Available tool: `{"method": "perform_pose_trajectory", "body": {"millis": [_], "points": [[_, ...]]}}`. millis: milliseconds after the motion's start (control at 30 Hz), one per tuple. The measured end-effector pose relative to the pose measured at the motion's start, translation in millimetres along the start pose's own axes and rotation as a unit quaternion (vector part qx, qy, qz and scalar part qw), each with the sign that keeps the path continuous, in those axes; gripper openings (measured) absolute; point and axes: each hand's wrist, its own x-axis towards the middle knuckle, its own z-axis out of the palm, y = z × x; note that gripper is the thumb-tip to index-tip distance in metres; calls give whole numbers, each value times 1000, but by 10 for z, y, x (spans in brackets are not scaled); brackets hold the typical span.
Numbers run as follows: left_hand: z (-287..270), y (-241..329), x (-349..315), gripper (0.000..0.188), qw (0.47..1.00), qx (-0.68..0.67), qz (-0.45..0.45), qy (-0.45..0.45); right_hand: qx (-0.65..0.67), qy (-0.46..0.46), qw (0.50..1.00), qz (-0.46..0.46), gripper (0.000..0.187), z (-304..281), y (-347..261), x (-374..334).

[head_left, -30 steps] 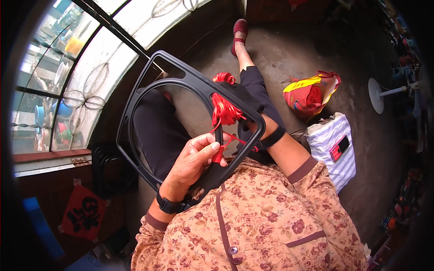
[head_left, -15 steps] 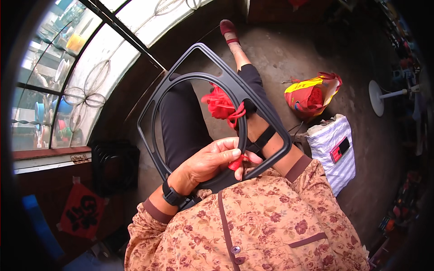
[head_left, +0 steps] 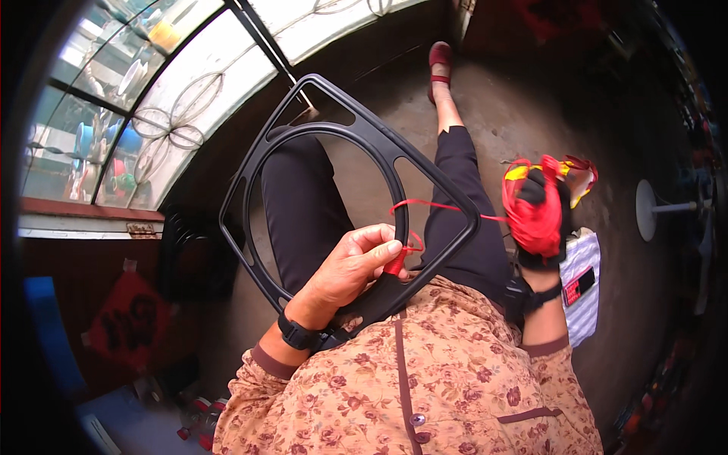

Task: Winding red thread around a black plastic frame to prepare for tassel manufacturing.

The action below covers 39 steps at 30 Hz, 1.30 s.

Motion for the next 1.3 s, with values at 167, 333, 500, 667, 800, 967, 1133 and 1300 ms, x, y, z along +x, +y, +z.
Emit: {"method": "perform_pose_trajectory", "body": {"millis": [167, 333, 500, 667, 800, 967, 1133, 1300], "points": [[-118, 33, -80, 14, 999, -15, 11, 34, -66, -118, 988, 73, 22, 282, -250, -325], [-183, -5, -91, 13, 998, -24, 35, 55, -195, -106, 973, 61, 28, 117, -796, -506], [-155, -32, -126, 11, 990, -33, 78, 109, -324, 50, 940, 96, 30, -149, -1187, -579], [-126, -21, -84, 10, 991, 36, 77, 100, -497, 316, 808, -8, 28, -867, -1317, -620], [-163, -49, -74, 12, 978, 138, 88, 132, -357, 221, 907, -23, 25, -1027, -797, -251], [-193, -82, -134, 14, 982, 68, 107, 141, -242, 190, 951, 5, 25, -861, -225, 413], [-105, -61, -101, 14, 985, 43, 99, 135, -173, 146, 972, 67, 32, -960, -216, 547], [-104, -78, -121, 13, 985, 32, 106, 135, -162, 226, 960, 15, 20, -681, 80, 551]]}}
